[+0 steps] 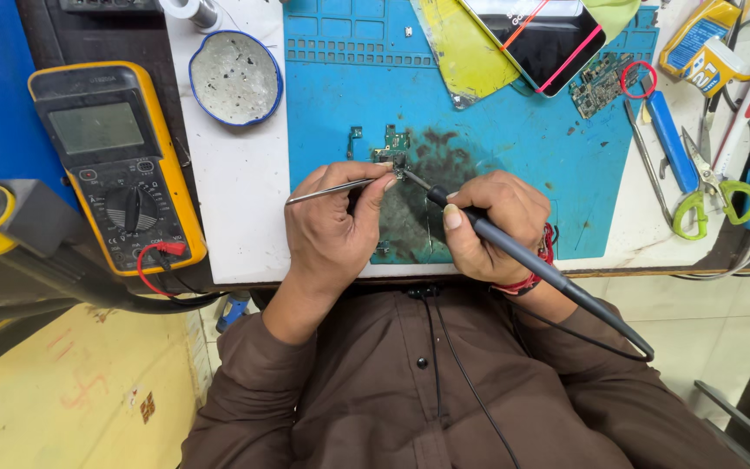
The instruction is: The person uses a soldering iron and tweezers to solder components on a small circuit board. They repeatedly apply the soldering iron to specific points while holding the board steady with tweezers.
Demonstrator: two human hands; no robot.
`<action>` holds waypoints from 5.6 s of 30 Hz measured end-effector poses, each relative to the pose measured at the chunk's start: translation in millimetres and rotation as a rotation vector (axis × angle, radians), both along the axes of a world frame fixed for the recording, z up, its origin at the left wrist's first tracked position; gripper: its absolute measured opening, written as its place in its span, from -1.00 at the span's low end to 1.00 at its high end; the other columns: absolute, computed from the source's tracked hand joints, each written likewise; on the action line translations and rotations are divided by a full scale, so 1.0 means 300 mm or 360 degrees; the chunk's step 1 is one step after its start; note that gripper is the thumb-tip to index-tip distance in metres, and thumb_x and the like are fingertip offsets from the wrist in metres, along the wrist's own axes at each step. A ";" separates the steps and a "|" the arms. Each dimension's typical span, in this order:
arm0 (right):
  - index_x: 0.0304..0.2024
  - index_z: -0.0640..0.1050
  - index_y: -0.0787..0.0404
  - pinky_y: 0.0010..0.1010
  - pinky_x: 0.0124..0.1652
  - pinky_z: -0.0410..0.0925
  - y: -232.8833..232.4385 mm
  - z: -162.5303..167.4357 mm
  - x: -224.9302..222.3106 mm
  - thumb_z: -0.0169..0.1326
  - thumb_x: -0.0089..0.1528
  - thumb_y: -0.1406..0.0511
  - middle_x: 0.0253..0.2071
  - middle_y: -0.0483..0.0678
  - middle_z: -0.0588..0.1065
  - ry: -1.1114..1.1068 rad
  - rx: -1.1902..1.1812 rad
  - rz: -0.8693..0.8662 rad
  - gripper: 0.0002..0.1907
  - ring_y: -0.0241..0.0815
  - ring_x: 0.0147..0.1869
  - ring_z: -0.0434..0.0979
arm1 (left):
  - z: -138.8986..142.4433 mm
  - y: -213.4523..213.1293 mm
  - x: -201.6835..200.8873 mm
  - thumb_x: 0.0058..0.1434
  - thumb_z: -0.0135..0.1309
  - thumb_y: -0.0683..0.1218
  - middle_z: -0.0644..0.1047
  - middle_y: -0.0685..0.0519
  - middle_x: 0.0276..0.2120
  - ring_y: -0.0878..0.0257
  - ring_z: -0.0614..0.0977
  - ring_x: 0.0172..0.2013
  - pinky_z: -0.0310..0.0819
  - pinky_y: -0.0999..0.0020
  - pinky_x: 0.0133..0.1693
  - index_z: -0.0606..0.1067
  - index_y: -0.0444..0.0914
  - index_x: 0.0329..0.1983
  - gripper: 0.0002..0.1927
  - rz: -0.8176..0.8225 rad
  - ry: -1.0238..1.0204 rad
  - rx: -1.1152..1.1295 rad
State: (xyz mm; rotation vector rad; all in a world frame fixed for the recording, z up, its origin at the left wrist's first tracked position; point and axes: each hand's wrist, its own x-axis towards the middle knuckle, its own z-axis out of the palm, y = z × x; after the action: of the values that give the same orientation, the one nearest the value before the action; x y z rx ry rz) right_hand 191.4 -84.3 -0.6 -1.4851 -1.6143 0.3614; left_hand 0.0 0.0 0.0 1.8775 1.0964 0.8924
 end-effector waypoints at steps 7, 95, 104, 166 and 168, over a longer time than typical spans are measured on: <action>-0.26 0.47 0.28 -0.35 -0.36 0.36 0.003 0.008 -0.001 0.16 0.28 0.37 -0.37 0.03 0.53 0.0019 0.0001 0.0015 -0.88 -0.05 -0.38 0.53 | 0.001 -0.001 0.000 0.35 0.26 -0.16 0.65 0.04 -0.28 0.17 0.64 -0.34 0.51 0.33 -0.28 0.56 -0.25 -0.14 -0.89 -0.0012 -0.0026 0.0019; -0.21 0.47 0.31 -0.35 -0.33 0.38 0.020 -0.015 -0.007 0.14 0.33 0.42 -0.34 0.06 0.55 0.0065 0.0073 0.0025 -0.91 -0.08 -0.39 0.53 | 0.001 0.006 -0.001 0.36 0.23 -0.19 0.68 -0.01 -0.18 0.14 0.74 -0.24 0.59 0.34 -0.21 0.52 -0.27 -0.14 -0.89 -0.0067 -0.0030 0.0041; -0.21 0.47 0.31 -0.34 -0.33 0.38 0.012 -0.007 -0.009 0.14 0.32 0.43 -0.34 0.07 0.55 0.0058 0.0054 0.0035 -0.91 -0.06 -0.39 0.54 | 0.003 -0.003 -0.003 0.36 0.23 -0.19 0.68 0.00 -0.18 0.13 0.74 -0.23 0.59 0.34 -0.20 0.51 -0.27 -0.13 -0.88 -0.0070 -0.0037 0.0032; -0.20 0.47 0.30 -0.37 -0.38 0.38 -0.001 -0.012 0.001 0.12 0.32 0.41 -0.33 0.06 0.55 0.0077 0.0071 -0.0056 -0.92 -0.05 -0.38 0.54 | 0.003 0.000 0.000 0.37 0.22 -0.18 0.68 0.02 -0.18 0.15 0.73 -0.26 0.57 0.35 -0.21 0.51 -0.27 -0.13 -0.89 -0.0064 -0.0028 0.0023; -0.21 0.46 0.30 -0.37 -0.37 0.39 0.000 -0.011 0.003 0.12 0.33 0.40 -0.33 0.05 0.56 0.0059 0.0058 -0.0017 -0.91 -0.05 -0.38 0.55 | 0.004 0.002 0.001 0.37 0.22 -0.18 0.68 0.01 -0.18 0.13 0.72 -0.25 0.58 0.34 -0.21 0.51 -0.27 -0.13 -0.88 -0.0070 -0.0031 0.0033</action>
State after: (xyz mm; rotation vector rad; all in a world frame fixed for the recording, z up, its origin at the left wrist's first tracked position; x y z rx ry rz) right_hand 192.3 -84.2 -4.0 -1.4510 -1.5753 0.3496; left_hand 0.3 0.7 1.1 1.8986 1.0339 0.8984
